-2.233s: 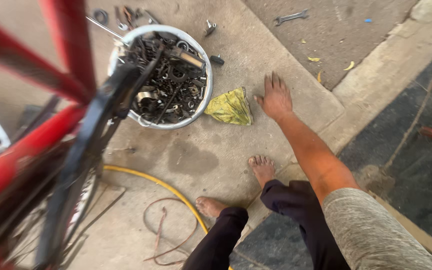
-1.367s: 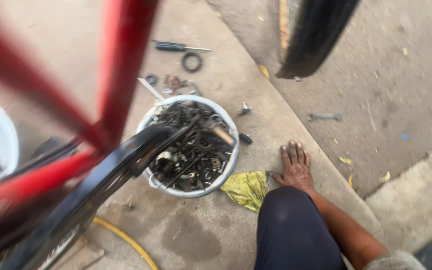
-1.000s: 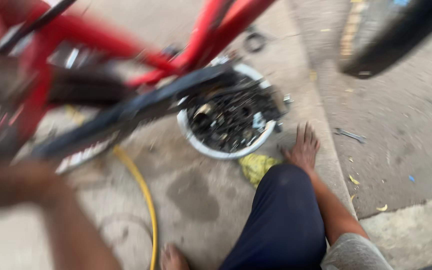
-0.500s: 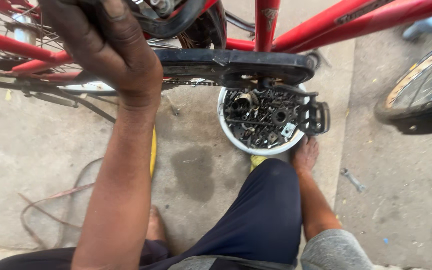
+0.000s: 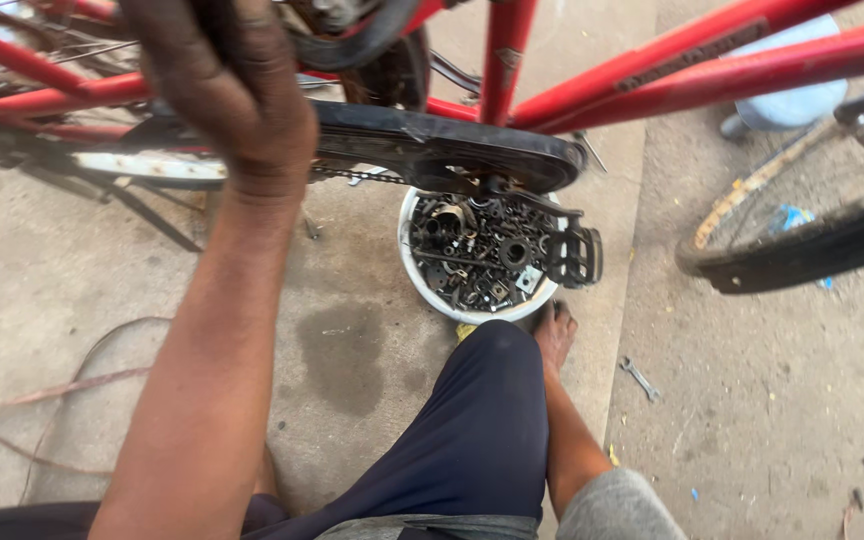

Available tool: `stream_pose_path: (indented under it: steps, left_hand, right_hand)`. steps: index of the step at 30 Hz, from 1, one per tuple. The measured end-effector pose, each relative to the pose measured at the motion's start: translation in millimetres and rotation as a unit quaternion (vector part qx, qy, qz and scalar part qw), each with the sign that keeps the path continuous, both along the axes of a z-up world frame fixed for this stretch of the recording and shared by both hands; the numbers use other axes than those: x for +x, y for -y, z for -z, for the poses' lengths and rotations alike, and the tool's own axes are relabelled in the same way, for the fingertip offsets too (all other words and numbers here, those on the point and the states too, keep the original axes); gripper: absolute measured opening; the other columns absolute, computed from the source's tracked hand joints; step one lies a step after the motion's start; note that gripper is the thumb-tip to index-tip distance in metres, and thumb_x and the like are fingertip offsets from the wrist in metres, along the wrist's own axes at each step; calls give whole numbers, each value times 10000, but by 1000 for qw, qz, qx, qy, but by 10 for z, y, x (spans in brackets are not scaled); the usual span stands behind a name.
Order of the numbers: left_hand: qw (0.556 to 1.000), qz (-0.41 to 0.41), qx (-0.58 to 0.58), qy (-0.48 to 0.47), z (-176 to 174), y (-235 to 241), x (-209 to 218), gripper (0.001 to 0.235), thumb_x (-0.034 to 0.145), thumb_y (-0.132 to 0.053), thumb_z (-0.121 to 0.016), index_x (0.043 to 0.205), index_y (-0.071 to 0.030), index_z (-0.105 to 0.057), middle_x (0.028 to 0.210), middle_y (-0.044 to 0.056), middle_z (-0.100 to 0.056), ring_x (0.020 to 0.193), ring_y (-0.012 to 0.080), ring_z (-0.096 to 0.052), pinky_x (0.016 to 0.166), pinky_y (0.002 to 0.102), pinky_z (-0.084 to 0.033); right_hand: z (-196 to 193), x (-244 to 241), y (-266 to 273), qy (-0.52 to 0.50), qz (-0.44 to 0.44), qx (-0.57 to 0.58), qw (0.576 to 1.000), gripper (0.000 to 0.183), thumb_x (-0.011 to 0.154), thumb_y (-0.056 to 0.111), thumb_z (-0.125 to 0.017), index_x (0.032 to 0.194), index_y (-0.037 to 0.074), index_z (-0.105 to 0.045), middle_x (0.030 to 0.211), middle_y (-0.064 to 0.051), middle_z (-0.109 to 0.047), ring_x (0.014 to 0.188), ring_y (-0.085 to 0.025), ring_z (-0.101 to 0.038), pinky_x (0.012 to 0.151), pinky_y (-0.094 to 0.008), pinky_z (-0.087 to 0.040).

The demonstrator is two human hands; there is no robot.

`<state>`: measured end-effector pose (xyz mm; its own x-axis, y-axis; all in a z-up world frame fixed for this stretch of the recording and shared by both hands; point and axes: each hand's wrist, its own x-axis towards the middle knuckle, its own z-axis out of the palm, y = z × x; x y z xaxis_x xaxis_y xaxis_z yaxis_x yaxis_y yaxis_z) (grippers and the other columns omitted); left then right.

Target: The person sits on the ground and adjusts the rear brake caliper and cable on a red bicycle using a wrench. They repeatedly tighten the brake cable and check the alignment of the brake pads against the wheel rim.

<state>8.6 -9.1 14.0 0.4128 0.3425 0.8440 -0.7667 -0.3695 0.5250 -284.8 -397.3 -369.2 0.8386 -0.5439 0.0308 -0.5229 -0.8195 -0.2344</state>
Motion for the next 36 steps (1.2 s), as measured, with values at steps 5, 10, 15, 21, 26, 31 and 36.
stream_pose_path:
  steps: [5,10,15,21,26,31,36]
  left_hand:
    - [999,-6,30,-22,112,-10,-75,270,1151,-367,-577,1152,-97,-575,936,59,-586,819,179,-601,721,371,-461]
    - [998,55,-2,-28,-16,8,-61,244,1122,-344,-609,1058,-110,-585,797,2,-540,662,151,-560,617,344,-422]
    - [995,95,21,0,-172,-84,-128,319,1122,-362,-657,974,-86,-598,822,11,-591,746,170,-596,666,343,-487]
    - [964,253,15,-77,-278,-252,-173,367,1130,-375,-640,917,-76,-623,734,-10,-593,605,107,-592,563,260,-471]
    - [949,308,45,-44,-271,-278,-36,370,1111,-434,-577,974,-95,-635,798,-8,-685,725,74,-720,656,242,-633]
    - [972,216,91,-18,-195,-271,33,334,1113,-404,-604,976,-110,-683,757,-6,-717,689,73,-745,595,248,-633]
    - [963,255,87,11,-256,-254,83,271,1154,-379,-555,1083,-134,-646,859,-35,-734,760,45,-774,695,229,-625]
  right_hand:
    - [-54,0,28,11,8,1,1000,387,922,37,-566,1301,86,-631,1414,-171,-534,1259,-434,-473,1060,-487,-457]
    - [-209,168,178,45,-54,-13,997,427,855,90,-724,1260,-15,-641,1145,-261,-619,1042,-422,-583,926,-498,-492]
    - [-681,191,141,122,115,420,892,346,887,64,-644,1218,-30,-685,1029,-150,-689,770,-202,-589,695,-358,-491]
    - [-1727,570,-470,-134,-153,524,827,347,875,101,-661,1201,-7,-710,1145,-133,-747,968,-183,-680,838,-319,-533]
    - [-2152,1630,-1288,-287,-395,367,792,322,959,171,-588,1237,83,-724,1171,-116,-754,986,-209,-693,875,-361,-567]
    - [-1349,2308,-2295,-363,-479,268,753,376,926,133,-580,1283,83,-684,1244,-148,-726,1041,-233,-704,935,-393,-574]
    - [-408,2932,-2636,-281,-534,175,778,469,860,118,-682,1320,29,-657,1303,-265,-677,1186,-395,-646,1045,-482,-470]
